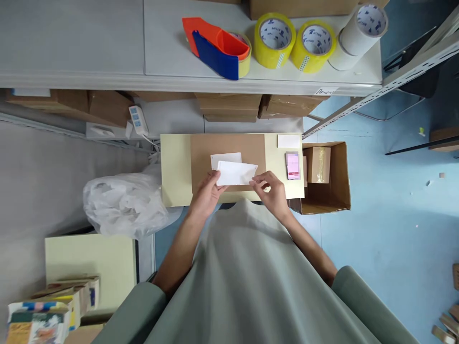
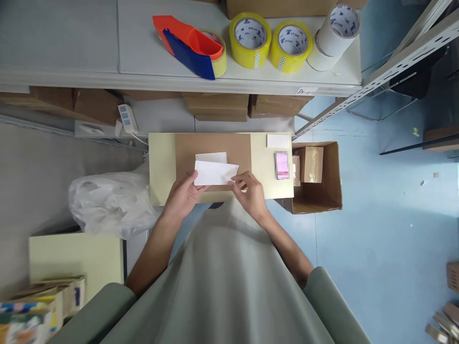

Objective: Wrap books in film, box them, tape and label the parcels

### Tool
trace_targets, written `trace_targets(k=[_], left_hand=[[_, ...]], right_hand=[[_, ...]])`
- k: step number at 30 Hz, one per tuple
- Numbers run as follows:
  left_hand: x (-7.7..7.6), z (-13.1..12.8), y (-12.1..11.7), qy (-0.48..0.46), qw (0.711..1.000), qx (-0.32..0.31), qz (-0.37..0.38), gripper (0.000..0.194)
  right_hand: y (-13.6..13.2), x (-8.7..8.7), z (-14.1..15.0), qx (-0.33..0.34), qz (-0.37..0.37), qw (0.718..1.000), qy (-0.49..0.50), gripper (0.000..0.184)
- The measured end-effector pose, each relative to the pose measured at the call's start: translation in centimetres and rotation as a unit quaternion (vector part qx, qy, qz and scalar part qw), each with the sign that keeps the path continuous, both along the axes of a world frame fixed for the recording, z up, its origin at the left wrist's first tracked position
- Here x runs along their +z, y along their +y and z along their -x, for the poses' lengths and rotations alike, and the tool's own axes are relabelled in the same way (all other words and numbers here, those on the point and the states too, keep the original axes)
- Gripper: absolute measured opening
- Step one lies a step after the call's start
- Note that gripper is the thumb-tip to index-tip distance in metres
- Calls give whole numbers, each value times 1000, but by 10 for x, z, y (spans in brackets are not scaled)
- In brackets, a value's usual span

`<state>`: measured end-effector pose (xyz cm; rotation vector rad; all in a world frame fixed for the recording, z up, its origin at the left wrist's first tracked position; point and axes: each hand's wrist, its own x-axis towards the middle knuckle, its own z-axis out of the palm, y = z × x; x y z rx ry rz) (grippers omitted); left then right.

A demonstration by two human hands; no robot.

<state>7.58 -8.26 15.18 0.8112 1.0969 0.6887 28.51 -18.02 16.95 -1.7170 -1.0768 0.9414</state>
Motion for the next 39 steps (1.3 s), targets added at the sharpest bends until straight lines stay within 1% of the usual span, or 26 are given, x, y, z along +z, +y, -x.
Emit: trace_targets(k=[2, 4, 7, 10, 15, 19, 21, 23, 25, 28, 31, 33, 36, 39], left_hand=[[-2, 5, -1, -18, 998, 38, 38, 52], [-4, 9, -2, -29, 996, 57, 60, 48], [-6, 11, -4, -56, 992, 76, 84, 42], [-8, 13, -6, -75, 989, 80, 102, 36], [-12, 16, -7, -79, 988, 73, 108, 35], [-23, 16, -8, -60, 992, 69, 90, 43], [-33, 16, -9, -36, 994, 65, 78, 49], [-45, 16, -9, -3, 996, 67, 61, 51], [-56, 17, -9, 48, 995, 78, 39, 49], [-69, 19, -5, 136, 986, 92, -4, 48], [-79, 19, 7, 195, 974, 91, -67, 46], [-85, 18, 19, 234, 963, 82, -107, 42], [-92, 15, 37, 300, 941, 59, -144, 33], [-98, 11, 50, 360, 921, 23, -151, 26]], right_hand=[[1, -8, -13, -42, 28, 999, 15, 33], [3, -17, -22, -60, 62, 996, 37, 38], [6, -30, -24, -53, 104, 990, 78, 43], [8, -39, -18, -39, 115, 987, 107, 45], [11, -43, -11, -34, 112, 984, 134, 41], [11, -42, -8, -33, 116, 985, 122, 34], [10, -42, -6, -25, 122, 986, 112, 31], [9, -44, -5, -20, 127, 987, 100, 30], [9, -48, -5, -26, 130, 987, 88, 30], [14, -56, -5, -35, 130, 988, 69, 34], [28, -68, -3, -27, 124, 992, 25, 39], [42, -76, -1, -21, 131, 991, -33, 39], [62, -88, 1, -9, 168, 977, -132, 33], [77, -96, 4, 2, 209, 959, -192, 30]])
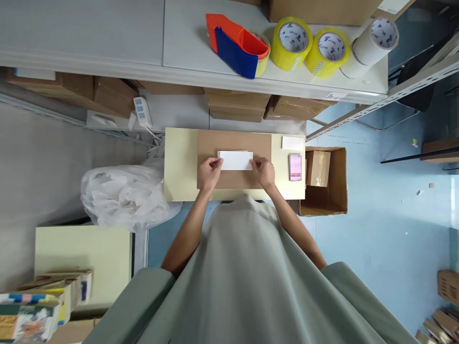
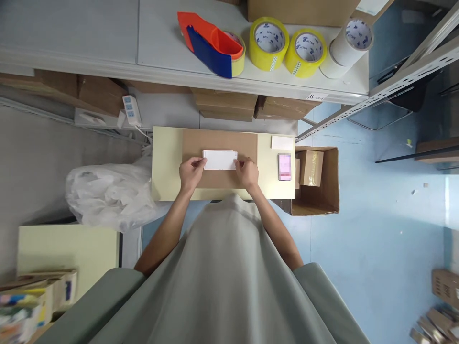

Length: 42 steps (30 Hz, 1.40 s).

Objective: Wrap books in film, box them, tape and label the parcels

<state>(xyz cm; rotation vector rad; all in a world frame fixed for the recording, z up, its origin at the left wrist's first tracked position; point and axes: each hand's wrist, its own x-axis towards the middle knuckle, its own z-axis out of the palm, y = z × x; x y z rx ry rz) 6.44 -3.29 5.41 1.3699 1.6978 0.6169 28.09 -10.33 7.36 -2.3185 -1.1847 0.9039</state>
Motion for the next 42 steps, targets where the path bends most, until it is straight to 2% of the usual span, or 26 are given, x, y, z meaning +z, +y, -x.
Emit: trace_targets(k=[5, 11, 22, 26, 29, 32, 35, 37, 39, 42], left_hand=[[-3, -4, 7, 54, 997, -45, 34, 26], [-4, -7, 9, 106, 992, -63, 35, 29], [-24, -15, 10, 115, 992, -43, -6, 22], [-23, -13, 6, 116, 992, -46, -28, 23], [-17, -13, 1, 127, 989, -63, -39, 34], [-10, -21, -9, 114, 977, -149, -103, 42], [-11, -33, -21, 69, 933, -309, -174, 63], [-14, -34, -25, 76, 905, -381, -176, 73], [-17, -27, -26, 117, 892, -405, -164, 76], [-18, -10, -19, 177, 888, -396, -153, 78]], right_hand=[[8, -9, 3, 8, 55, 998, -28, 28], [13, -17, 3, 14, 67, 997, -42, 32], [16, -22, 9, 7, 61, 997, -55, 33], [13, -27, 8, -4, 29, 998, -64, 28], [6, -27, 10, 11, 24, 996, -80, 35], [-3, -24, 25, 112, -25, 986, -118, 51], [-9, -27, 46, 275, -81, 950, -125, 69], [-12, -33, 55, 340, -76, 930, -120, 75], [-15, -39, 56, 345, -69, 928, -127, 76], [-27, -43, 40, 283, -71, 944, -154, 76]])
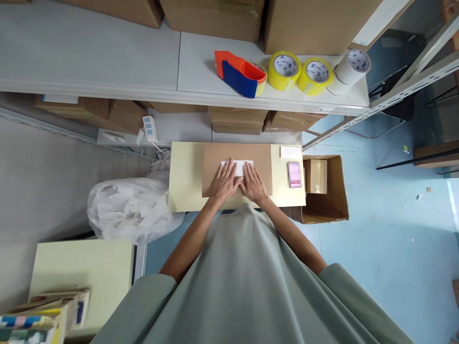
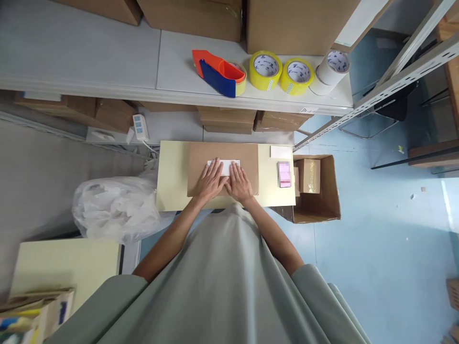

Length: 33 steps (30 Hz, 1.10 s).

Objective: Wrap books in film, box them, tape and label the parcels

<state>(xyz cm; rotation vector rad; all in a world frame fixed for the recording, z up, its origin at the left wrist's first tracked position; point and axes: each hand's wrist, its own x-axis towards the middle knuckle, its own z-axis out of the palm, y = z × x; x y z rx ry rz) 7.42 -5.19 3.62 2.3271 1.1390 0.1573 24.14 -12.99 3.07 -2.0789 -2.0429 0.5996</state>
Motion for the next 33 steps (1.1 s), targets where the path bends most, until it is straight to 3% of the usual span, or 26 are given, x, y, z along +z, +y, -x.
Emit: trace_targets(k=[3, 6, 11, 16, 24, 27, 31, 33], left_hand=[[3, 12, 6, 16, 999, 36, -13, 79], [5, 12, 6, 16, 998, 52, -21, 80], [4, 6, 2, 26, 999, 32, -24, 74], [-1, 7, 1, 20, 999, 28, -27, 73], [-6, 10, -1, 2, 999, 39, -22, 78], [-4, 9, -1, 8, 999, 32, -13, 74], [2, 14, 2, -3, 1000, 12, -3, 67], [2, 25, 3, -29, 1000, 6, -4, 65]], right_hand=[[-14, 1, -25, -55, -10, 998, -13, 78], [-18, 2, -36, -63, -13, 998, -18, 79], [11, 1, -7, 1, -11, 1000, -5, 77], [38, 1, 12, -22, -10, 1000, 4, 76], [-5, 1, -18, -128, -32, 991, -33, 77], [-12, -3, 2, -127, -22, 991, -33, 77], [-6, -6, 42, -69, -9, 998, -7, 71], [-7, -5, 46, -56, -18, 998, -5, 70]])
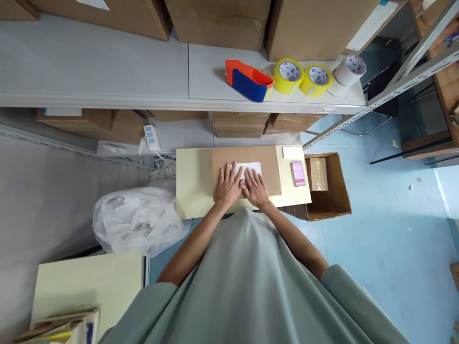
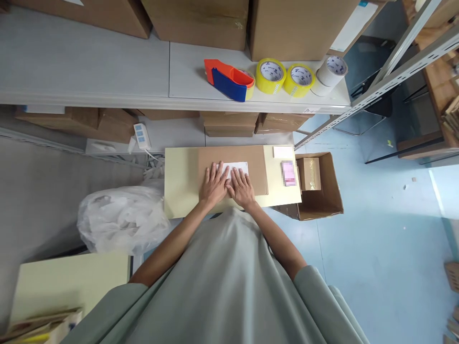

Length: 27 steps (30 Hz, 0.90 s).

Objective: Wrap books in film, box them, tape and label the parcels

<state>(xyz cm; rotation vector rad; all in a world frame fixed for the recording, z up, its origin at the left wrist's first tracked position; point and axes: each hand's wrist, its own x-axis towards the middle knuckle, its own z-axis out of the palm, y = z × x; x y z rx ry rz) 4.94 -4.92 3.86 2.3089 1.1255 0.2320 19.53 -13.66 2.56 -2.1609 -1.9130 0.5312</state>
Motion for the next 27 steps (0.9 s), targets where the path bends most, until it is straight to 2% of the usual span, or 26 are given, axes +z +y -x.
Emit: trace_targets(k=[3, 6, 9, 10, 12, 14, 16, 18, 20, 25, 27], left_hand=[[-5, 34, -3, -11, 1000, 23, 3, 64], [-22, 84, -13, 11, 994, 99, 33, 73], [-46, 126, -30, 8, 965, 221, 141, 93], [-53, 134, -37, -3, 953, 237, 190, 95], [-64, 139, -49, -37, 939, 226, 256, 92], [-65, 134, -59, -87, 942, 185, 267, 86], [-59, 127, -63, -134, 947, 167, 241, 82], [-46, 121, -60, -163, 947, 177, 214, 78], [-31, 117, -50, -185, 941, 201, 201, 77], [13, 96, -22, -264, 909, 259, 190, 73], [30, 82, -18, -271, 906, 275, 172, 66]], right_hand=[[-22, 3, -24, -59, -3, 998, -19, 72], [-67, 3, -65, -196, 26, 980, -13, 83], [-112, -1, -91, -323, 57, 942, 75, 102], [-123, -4, -93, -348, 61, 928, 122, 107], [-134, -10, -88, -378, 63, 895, 229, 116], [-134, -15, -77, -392, 61, 863, 312, 122], [-127, -14, -68, -397, 59, 848, 347, 123], [-120, -3, -63, -399, 45, 846, 351, 119], [-115, 19, -63, -393, 20, 848, 354, 112], [-110, 88, -76, -353, -60, 862, 359, 90], [-112, 105, -87, -345, -83, 864, 358, 87]])
